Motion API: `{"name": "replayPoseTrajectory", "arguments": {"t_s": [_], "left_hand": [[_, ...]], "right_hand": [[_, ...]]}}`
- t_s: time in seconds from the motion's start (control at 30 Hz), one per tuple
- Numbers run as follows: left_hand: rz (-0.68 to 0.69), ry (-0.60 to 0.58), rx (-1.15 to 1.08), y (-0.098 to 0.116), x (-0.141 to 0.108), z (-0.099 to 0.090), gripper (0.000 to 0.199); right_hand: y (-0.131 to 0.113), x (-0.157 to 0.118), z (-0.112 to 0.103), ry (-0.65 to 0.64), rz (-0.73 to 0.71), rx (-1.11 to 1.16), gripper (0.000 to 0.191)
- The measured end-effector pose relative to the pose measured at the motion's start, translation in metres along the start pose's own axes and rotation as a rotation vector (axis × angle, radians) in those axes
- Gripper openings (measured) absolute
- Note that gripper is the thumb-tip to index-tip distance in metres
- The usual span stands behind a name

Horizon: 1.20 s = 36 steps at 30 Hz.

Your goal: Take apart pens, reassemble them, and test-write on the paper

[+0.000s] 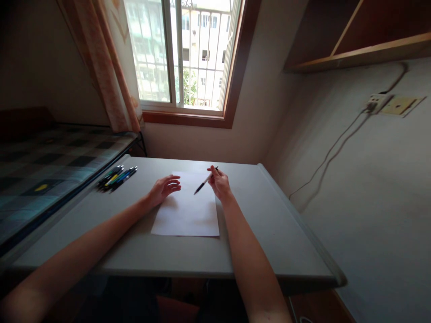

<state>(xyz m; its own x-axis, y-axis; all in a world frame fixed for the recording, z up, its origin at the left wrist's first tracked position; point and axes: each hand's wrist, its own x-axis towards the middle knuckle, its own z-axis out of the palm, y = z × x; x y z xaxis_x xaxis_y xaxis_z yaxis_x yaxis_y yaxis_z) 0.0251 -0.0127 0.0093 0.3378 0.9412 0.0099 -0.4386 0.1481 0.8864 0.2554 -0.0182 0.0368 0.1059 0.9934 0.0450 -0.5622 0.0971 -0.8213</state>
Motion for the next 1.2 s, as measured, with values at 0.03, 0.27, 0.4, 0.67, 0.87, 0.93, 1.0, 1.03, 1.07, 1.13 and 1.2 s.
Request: {"name": "replayPoseTrajectory", "arguments": {"t_s": [0.03,0.27,0.4,0.67,0.87,0.93,1.0,1.03,1.07,1.13,1.2], "left_hand": [[0.009,0.021,-0.006,0.0,0.001,-0.002,0.028],[-0.04,0.023,-0.03,0.003,0.003,-0.009,0.025],[-0.038,0.005,-0.039,0.002,0.004,-0.01,0.025],[-0.054,-0.02,-0.061,0.004,0.004,-0.011,0.029],[-0.06,-0.03,-0.097,0.005,0.003,-0.011,0.033],[-0.065,-0.024,-0.095,0.005,0.003,-0.011,0.032],[-0.069,-0.018,-0.093,0.005,0.002,-0.011,0.031],[-0.069,-0.018,-0.094,0.005,0.002,-0.011,0.031],[-0.069,-0.017,-0.094,0.005,0.003,-0.011,0.031],[-0.069,-0.02,-0.094,0.005,0.003,-0.012,0.031],[-0.072,-0.025,-0.09,0.004,0.004,-0.013,0.031]], "right_hand": [[0.001,0.001,-0.001,0.014,0.007,0.01,0.021],[0.004,0.012,-0.022,0.172,-0.058,-0.093,0.019],[-0.005,0.017,-0.044,0.424,-0.31,-0.611,0.015],[-0.032,0.005,-0.083,0.855,-0.375,-1.281,0.017],[-0.038,0.001,-0.102,0.96,-0.18,-1.567,0.022],[-0.038,0.001,-0.105,0.965,-0.091,-1.62,0.021],[-0.038,0.0,-0.107,0.947,-0.012,-1.637,0.02],[-0.039,0.0,-0.107,0.934,0.017,-1.64,0.019],[-0.04,-0.001,-0.106,0.922,0.04,-1.641,0.018],[-0.042,-0.002,-0.104,0.902,0.066,-1.646,0.017],[-0.045,-0.003,-0.101,0.903,0.075,-1.651,0.019]]}}
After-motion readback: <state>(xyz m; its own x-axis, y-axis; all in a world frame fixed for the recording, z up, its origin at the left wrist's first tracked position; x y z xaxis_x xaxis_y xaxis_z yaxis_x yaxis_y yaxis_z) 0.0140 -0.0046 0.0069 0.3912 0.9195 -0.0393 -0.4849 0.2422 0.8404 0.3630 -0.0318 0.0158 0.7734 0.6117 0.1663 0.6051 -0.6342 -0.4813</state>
